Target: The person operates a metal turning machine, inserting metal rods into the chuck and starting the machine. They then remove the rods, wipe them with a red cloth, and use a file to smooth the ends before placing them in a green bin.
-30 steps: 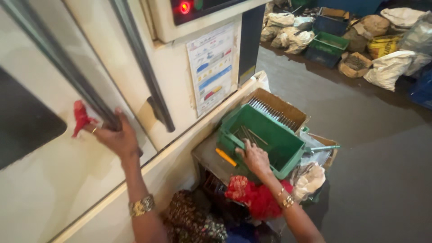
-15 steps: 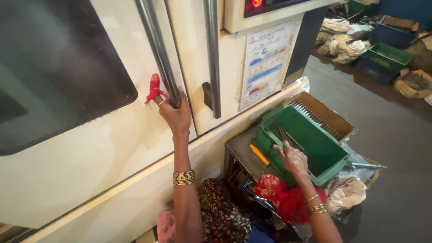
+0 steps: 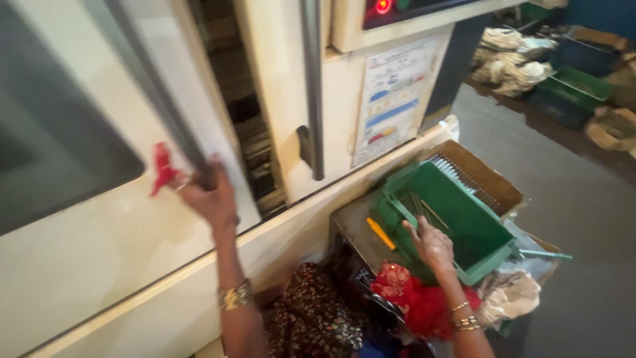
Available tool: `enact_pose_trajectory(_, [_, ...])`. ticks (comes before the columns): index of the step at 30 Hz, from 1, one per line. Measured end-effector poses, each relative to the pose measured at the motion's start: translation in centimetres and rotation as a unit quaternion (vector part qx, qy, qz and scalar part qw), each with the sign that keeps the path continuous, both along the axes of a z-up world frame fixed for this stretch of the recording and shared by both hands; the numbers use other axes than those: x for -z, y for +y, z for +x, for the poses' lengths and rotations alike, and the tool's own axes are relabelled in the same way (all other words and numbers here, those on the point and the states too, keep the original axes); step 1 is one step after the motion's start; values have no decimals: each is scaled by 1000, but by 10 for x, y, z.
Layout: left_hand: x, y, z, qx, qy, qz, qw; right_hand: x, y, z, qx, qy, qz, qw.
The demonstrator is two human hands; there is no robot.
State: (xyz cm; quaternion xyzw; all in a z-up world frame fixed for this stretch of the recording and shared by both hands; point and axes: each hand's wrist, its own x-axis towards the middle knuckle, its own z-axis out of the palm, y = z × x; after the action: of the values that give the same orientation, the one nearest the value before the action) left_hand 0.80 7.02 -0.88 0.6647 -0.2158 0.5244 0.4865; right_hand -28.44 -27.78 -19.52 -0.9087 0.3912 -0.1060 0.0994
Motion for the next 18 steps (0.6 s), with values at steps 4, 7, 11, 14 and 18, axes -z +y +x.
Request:
enact_pose_trajectory(4, [-2,43,2,196,179,-133,955,-4,7,-2,-8,-39,-17,999])
enact_pose_trajectory(7, [-18,72,9,88,165,-64,980,-20,19,1,-13,-72,-13,997])
enact_pose_trajectory(11, [-51,98,34,89,67,-51,992,-56,55,13,-99,-265,-113,953])
enact_pose_trajectory(14, [-64,112,38,69,32,-60,995,-79,110,39,-196,-324,35,925])
enact_pose_trajectory(18, [-75,134,27,65,83,-105,989,-104,194,99,-391,-342,135,844])
